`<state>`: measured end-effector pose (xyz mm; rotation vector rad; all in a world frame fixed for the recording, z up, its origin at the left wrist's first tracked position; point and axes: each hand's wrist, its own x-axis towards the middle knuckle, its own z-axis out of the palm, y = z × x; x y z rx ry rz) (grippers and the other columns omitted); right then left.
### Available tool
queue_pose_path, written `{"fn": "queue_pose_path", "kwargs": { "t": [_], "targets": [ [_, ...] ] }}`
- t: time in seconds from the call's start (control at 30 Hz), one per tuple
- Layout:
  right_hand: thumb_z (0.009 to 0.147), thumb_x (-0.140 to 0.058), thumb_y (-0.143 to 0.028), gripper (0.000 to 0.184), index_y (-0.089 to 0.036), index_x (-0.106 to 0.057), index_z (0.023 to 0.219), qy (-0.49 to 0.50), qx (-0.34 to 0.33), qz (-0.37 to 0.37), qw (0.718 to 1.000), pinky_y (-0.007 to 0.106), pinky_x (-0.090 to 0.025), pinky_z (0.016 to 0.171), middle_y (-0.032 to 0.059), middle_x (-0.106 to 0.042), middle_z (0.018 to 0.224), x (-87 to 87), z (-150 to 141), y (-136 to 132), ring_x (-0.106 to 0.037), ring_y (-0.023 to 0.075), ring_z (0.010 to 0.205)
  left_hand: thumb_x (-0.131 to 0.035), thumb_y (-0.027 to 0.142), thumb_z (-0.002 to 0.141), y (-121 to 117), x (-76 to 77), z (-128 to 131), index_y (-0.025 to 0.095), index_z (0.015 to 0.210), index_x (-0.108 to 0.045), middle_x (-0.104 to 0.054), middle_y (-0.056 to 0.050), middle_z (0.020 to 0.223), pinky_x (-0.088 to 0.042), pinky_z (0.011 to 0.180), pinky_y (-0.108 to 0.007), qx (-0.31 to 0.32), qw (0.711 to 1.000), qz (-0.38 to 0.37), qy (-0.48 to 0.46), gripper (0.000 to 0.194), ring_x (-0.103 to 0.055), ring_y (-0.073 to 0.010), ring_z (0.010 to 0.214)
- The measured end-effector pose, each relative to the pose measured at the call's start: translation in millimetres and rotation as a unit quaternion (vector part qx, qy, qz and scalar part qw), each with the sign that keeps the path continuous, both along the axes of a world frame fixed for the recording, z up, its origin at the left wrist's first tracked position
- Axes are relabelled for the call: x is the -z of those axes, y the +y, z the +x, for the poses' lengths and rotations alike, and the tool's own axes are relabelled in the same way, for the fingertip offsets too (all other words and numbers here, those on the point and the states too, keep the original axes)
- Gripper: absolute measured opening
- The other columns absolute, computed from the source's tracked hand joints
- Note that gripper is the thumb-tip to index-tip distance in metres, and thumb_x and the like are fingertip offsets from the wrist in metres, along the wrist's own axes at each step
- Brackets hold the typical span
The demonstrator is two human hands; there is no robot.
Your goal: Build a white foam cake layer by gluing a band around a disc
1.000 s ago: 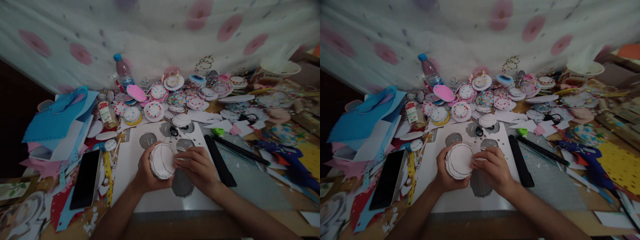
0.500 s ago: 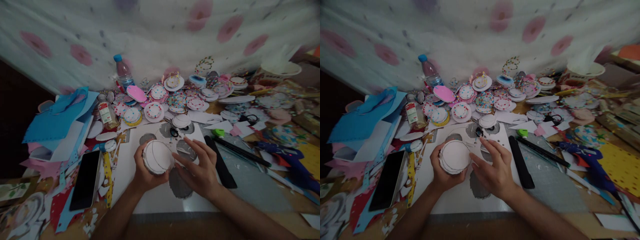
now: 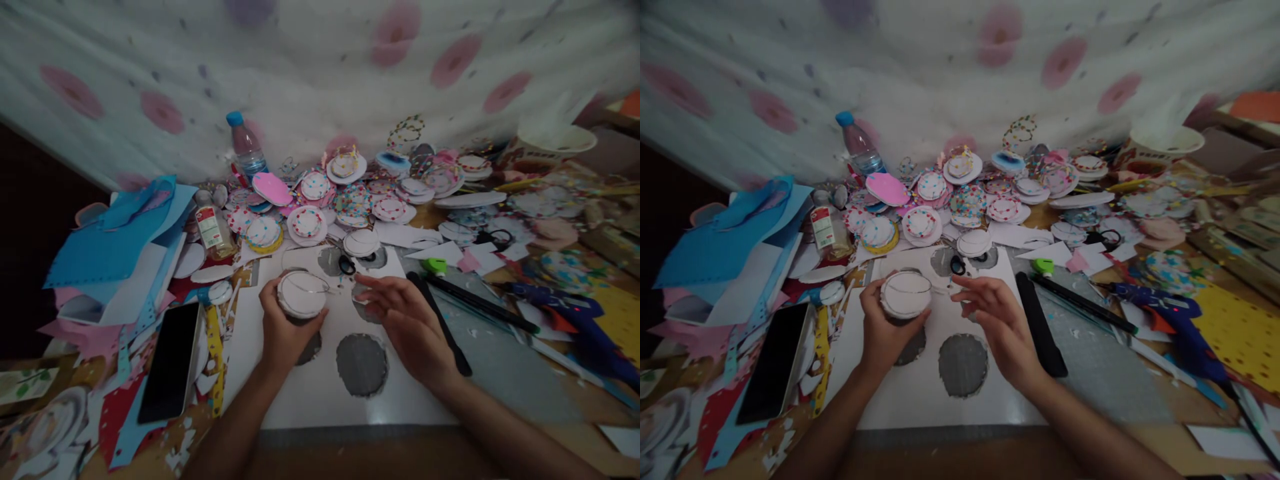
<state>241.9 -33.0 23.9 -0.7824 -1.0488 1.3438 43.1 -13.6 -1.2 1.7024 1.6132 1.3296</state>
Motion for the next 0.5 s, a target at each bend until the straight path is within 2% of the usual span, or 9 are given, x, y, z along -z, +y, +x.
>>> {"fn": "queue_pose_path", "kwargs": {
  "t": [0.1, 0.23, 0.37, 0.43, 0.5],
  "targets": [
    [0.082, -0.052, -0.034, 0.029, -0.027, -0.054, 0.110, 0.075, -0.048, -0.046, 0.995, 0.039, -0.048, 0.069, 0.0113, -0.061, 0.125, -2.8, 3, 5, -0.063, 0.0244, 0.090, -0.083, 0.029, 0.059, 2, 4.1, -1, 0.020, 0.125, -0.036, -0.049, -0.018, 0.129, -0.039, 0.102, -0.053, 0.003, 0.997, -0.027, 0.070, 0.081, -0.048, -0.0328, 0.124],
    [0.082, -0.050, -0.040, 0.031, -0.026, -0.054, 0.109, 0.060, -0.057, -0.046, 0.996, 0.039, -0.049, 0.063, 0.0131, -0.061, 0.126, -3.0, 7, 6, -0.063, 0.0245, 0.083, -0.081, 0.034, 0.061, 3, 9.7, -3, 0.017, 0.129, -0.037, -0.049, -0.019, 0.127, -0.039, 0.099, -0.057, -0.009, 0.989, -0.008, 0.145, 0.083, -0.047, -0.0365, 0.121],
    [0.084, -0.057, -0.030, 0.026, -0.028, -0.054, 0.110, -0.014, 0.039, 0.027, 0.999, 0.037, -0.049, 0.070, 0.0092, -0.060, 0.125, 0.1, 6, 4, -0.061, 0.0222, 0.091, -0.079, 0.035, 0.064, 3, 12.1, -4, 0.016, 0.131, -0.036, -0.049, -0.020, 0.125, -0.042, 0.096, -0.058, -0.020, 0.986, -0.003, 0.168, 0.081, -0.048, -0.0371, 0.119],
    [0.082, -0.062, -0.022, 0.026, -0.027, -0.056, 0.107, -0.041, 0.096, 0.050, 0.993, 0.033, -0.049, 0.073, 0.0063, -0.062, 0.111, 1.4, 5, 4, -0.059, 0.0185, 0.089, -0.078, 0.035, 0.065, 3, 11.8, -4, 0.015, 0.131, -0.036, -0.049, -0.020, 0.125, -0.042, 0.096, -0.058, -0.019, 0.984, -0.005, 0.175, 0.080, -0.048, -0.0369, 0.119],
    [0.079, -0.067, -0.017, 0.026, -0.026, -0.058, 0.102, -0.045, 0.124, 0.043, 0.990, 0.027, -0.048, 0.070, 0.0020, -0.062, 0.092, 2.7, 4, 4, -0.057, 0.0149, 0.081, -0.077, 0.036, 0.066, 3, 10.9, -4, 0.015, 0.130, -0.036, -0.049, -0.020, 0.125, -0.042, 0.096, -0.057, -0.016, 0.984, -0.005, 0.175, 0.080, -0.048, -0.0364, 0.118]
  ]
}}
